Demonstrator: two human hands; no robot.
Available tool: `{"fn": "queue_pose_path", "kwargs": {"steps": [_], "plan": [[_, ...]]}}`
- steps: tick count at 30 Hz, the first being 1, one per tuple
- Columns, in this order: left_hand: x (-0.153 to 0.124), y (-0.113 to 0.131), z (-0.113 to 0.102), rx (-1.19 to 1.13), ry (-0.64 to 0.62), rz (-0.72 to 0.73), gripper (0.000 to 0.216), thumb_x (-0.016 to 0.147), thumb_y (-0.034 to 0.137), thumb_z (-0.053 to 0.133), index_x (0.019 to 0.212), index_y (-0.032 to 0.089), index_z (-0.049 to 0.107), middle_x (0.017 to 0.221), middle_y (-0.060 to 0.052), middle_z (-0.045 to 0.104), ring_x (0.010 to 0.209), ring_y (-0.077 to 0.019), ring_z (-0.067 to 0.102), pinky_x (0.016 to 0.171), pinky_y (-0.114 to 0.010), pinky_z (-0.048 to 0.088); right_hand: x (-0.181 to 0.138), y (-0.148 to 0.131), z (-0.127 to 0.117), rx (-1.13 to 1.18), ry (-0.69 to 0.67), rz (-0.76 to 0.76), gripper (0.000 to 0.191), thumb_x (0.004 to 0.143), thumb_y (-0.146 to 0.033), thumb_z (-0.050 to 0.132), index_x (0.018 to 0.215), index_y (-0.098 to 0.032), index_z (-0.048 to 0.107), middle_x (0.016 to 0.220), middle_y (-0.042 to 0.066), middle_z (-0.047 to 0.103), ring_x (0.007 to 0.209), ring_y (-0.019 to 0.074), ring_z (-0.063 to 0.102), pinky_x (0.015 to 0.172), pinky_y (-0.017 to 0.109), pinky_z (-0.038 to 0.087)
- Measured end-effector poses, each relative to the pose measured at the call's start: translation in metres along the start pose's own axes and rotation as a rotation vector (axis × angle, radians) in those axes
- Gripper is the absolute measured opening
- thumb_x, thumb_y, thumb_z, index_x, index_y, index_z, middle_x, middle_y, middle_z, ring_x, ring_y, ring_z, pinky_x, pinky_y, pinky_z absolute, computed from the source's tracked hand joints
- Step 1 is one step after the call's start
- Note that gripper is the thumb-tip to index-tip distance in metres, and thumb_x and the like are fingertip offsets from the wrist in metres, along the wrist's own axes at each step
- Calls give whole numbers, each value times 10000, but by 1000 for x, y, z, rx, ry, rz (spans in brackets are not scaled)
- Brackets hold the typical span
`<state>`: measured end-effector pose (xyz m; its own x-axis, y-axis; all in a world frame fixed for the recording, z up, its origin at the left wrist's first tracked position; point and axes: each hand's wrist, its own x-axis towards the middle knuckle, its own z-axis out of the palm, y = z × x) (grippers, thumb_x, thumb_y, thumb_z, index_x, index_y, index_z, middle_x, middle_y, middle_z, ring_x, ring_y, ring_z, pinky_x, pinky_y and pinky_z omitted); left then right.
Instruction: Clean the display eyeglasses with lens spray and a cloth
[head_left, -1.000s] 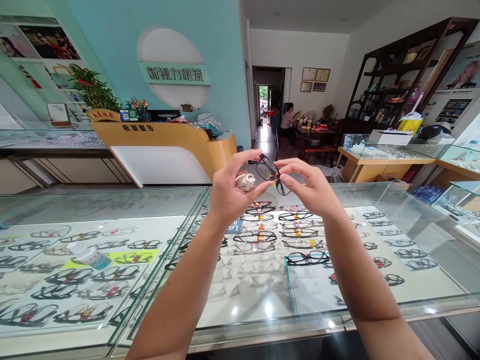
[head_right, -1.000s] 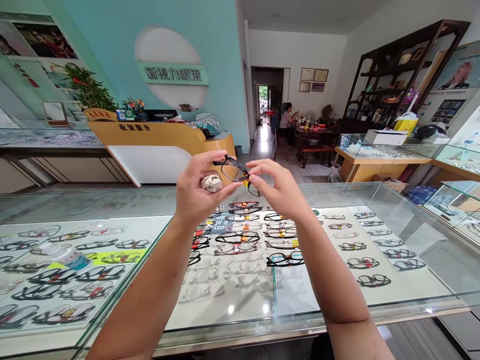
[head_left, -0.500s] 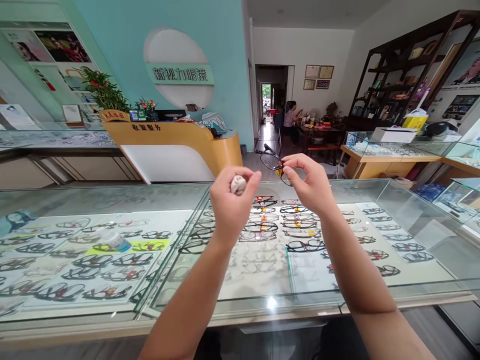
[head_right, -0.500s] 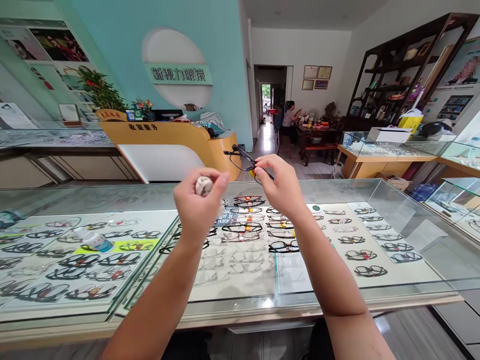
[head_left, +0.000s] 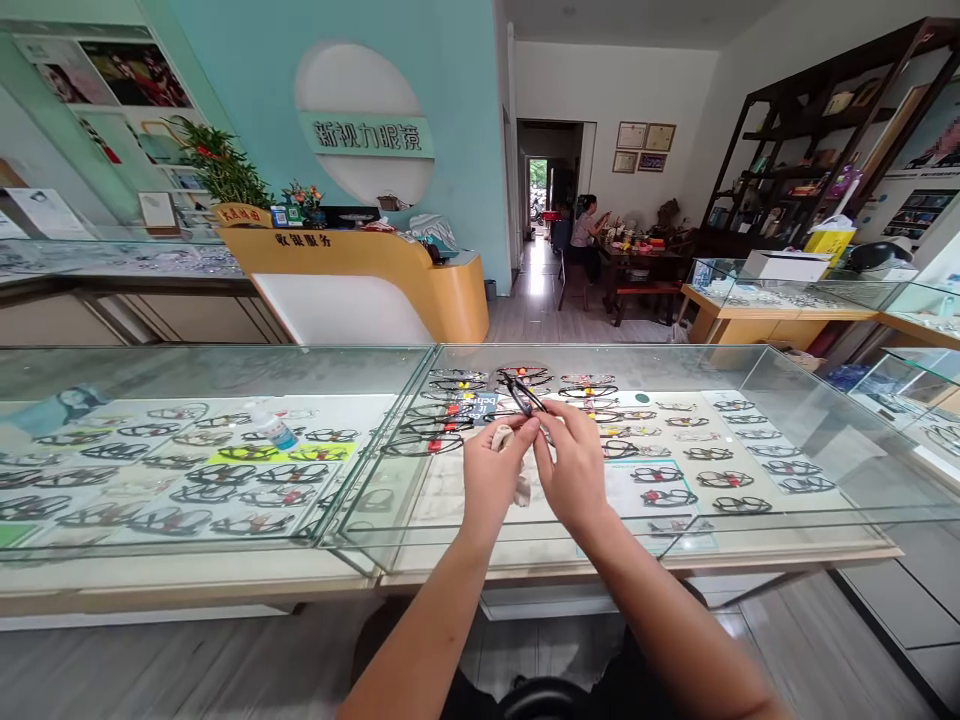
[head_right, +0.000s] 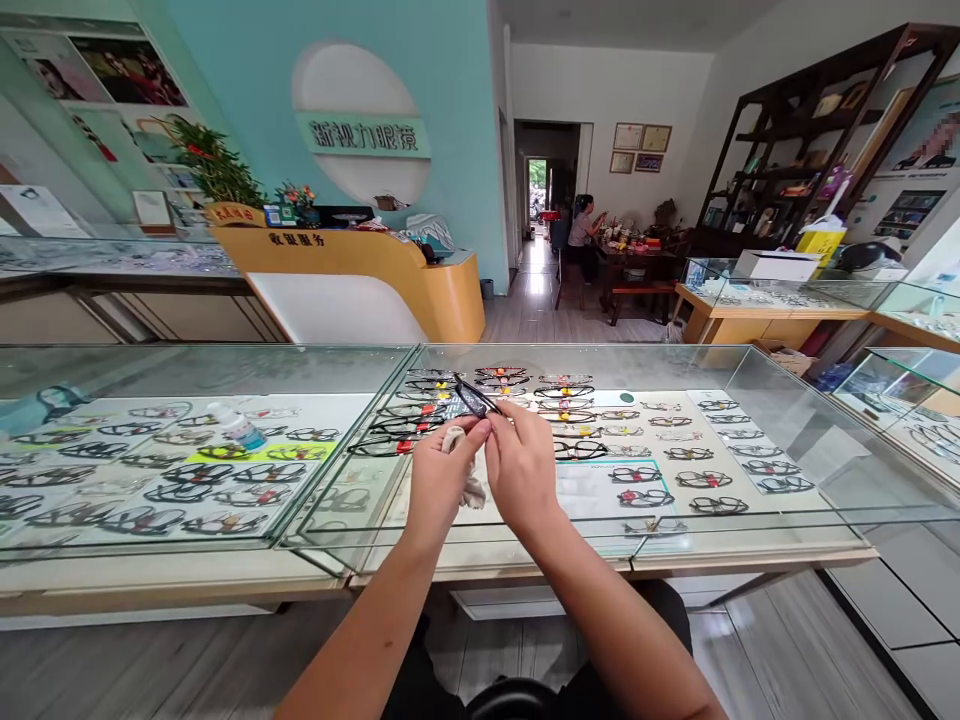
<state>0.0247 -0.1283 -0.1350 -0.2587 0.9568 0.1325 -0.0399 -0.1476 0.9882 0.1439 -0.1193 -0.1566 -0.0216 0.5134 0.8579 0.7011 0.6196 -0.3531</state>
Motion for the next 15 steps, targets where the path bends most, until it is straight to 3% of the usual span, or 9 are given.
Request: {"fn": "queue_pose_path", "kwargs": {"steps": [3, 5, 7, 8, 9, 11, 13, 15], "plan": [[-9, -13, -12, 57, -21, -13, 407, 829, 562, 866, 975, 184, 833, 683, 16, 635, 580, -108, 538, 535, -222, 488, -24, -4, -10, 71, -83, 36, 269, 1074, -245, 585, 1284, -218, 750, 1369, 184, 770, 1285, 321, 722, 1094, 515, 585], [-8, -13, -25, 186, -71, -61, 455, 823, 598, 843, 1008, 182, 833, 584, 40, 545, 477, -111, 474, 438, -235, 405, -33, 2, -22, 188, -155, 86, 221, 1061, -281, 605, 1219, -228, 750, 1363, 164, 768, 1299, 302, 703, 1081, 479, 581], [-1, -6, -40, 391, -163, -127, 507, 845, 631, 789, 1101, 195, 834, 542, 47, 525, 385, -141, 442, 372, -272, 337, -39, 18, -36, 303, -210, 229, 164, 1035, -336, 620, 955, -230, 717, 1093, 104, 779, 1055, 249, 713, 864, 372, 583], [5, 0, -47, 493, -204, -85, 494, 857, 622, 770, 1092, 192, 838, 587, 21, 598, 396, -148, 467, 389, -284, 352, -42, 29, -42, 328, -225, 351, 268, 1013, -377, 634, 786, -236, 615, 846, 45, 688, 830, 204, 639, 716, 322, 520], [13, 5, -54, 603, -242, -20, 460, 876, 604, 746, 1070, 199, 842, 636, -6, 668, 436, -164, 521, 438, -295, 400, -46, 41, -47, 336, -250, 480, 429, 987, -415, 642, 647, -250, 438, 653, -16, 496, 662, 161, 485, 625, 302, 415], [30, 17, -63, 839, -327, 163, 383, 925, 562, 690, 1015, 223, 845, 889, -61, 820, 700, -234, 713, 620, -320, 519, -55, 64, -54, 376, -340, 661, 579, 986, -468, 593, 609, -272, 200, 579, -67, 198, 577, 117, 233, 573, 310, 247], [47, 25, -66, 1076, -420, 301, 337, 962, 504, 634, 989, 243, 845, 1125, -71, 854, 1050, -304, 762, 820, -348, 541, -64, 80, -56, 403, -408, 708, 610, 977, -527, 568, 599, -282, 157, 576, -72, 130, 567, 103, 143, 558, 324, 175], [61, 29, -61, 1287, -558, 314, 335, 968, 499, 626, 1024, 255, 847, 1136, -72, 852, 1122, -323, 743, 828, -357, 510, -71, 87, -57, 436, -462, 715, 643, 956, -589, 580, 588, -280, 152, 577, -68, 126, 574, 99, 126, 565, 328, 161]]}}
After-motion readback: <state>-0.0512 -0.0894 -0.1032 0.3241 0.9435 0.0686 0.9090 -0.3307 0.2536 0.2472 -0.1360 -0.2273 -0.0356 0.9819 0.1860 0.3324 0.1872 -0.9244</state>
